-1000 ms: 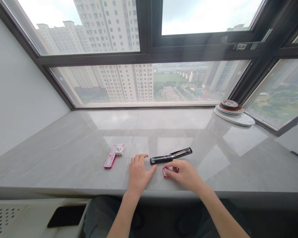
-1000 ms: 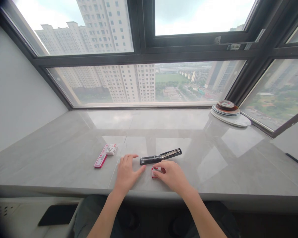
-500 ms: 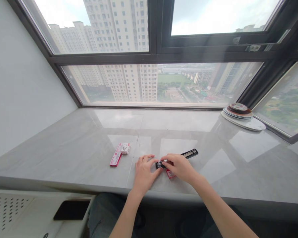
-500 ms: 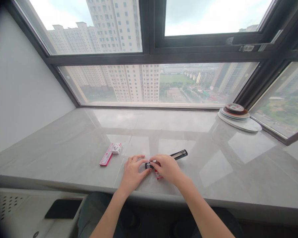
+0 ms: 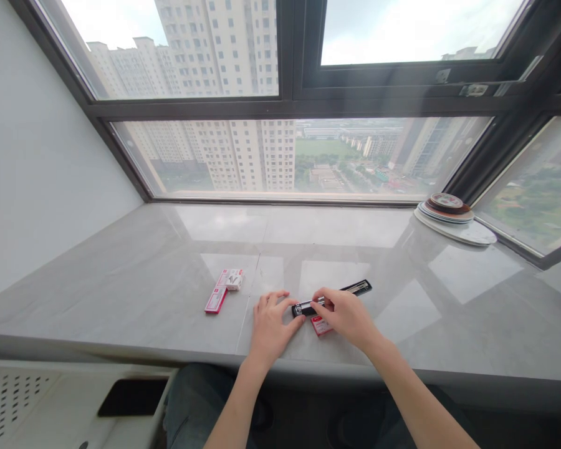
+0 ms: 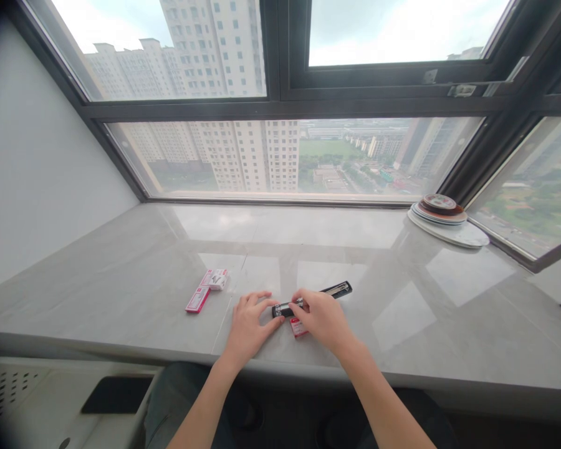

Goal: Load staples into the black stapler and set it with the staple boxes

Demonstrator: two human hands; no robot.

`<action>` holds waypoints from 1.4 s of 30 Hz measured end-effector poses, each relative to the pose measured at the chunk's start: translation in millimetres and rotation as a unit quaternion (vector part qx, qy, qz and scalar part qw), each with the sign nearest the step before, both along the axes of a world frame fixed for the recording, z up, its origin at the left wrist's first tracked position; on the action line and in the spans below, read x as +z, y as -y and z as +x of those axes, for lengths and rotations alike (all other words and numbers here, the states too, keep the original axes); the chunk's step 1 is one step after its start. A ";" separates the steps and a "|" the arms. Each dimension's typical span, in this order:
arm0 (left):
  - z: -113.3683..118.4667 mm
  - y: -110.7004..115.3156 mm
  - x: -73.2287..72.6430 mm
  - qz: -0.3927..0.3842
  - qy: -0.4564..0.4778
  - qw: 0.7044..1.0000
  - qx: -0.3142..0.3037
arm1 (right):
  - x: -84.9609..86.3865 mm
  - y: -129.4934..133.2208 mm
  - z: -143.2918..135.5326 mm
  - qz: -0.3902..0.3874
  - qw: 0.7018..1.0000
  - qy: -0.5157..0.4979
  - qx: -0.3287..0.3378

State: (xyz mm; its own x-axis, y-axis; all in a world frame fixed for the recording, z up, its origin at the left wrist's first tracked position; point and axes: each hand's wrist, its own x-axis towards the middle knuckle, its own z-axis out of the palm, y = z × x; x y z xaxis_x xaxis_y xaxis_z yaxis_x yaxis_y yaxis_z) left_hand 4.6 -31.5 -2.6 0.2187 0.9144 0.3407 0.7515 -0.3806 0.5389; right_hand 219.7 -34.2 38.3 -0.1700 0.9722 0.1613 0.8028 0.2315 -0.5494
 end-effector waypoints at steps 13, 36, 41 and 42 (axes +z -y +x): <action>0.7 0.8 4.7 -0.025 -0.010 1.000 -0.001 | -9.2 25.1 37.9 -0.087 0.975 -0.195 -0.066; 4.7 6.7 9.0 0.023 0.034 0.999 0.015 | 6.9 -21.2 14.4 -0.056 0.997 -0.044 0.045; 23.9 22.4 23.1 0.029 0.025 0.986 -0.163 | -0.1 -21.4 43.4 -0.044 0.997 -0.025 -0.065; 28.5 24.7 25.4 0.019 0.017 0.977 -0.210 | -2.9 -22.0 48.6 -0.043 0.995 -0.018 -0.088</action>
State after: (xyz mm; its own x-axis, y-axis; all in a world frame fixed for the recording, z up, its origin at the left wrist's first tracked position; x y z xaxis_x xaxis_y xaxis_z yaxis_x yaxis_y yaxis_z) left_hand 33.0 -56.2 22.8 0.5602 0.7323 0.3873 0.5057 -0.6726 0.5403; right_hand 268.3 -12.2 35.5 0.0082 0.9969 0.0785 0.8060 0.0399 -0.5905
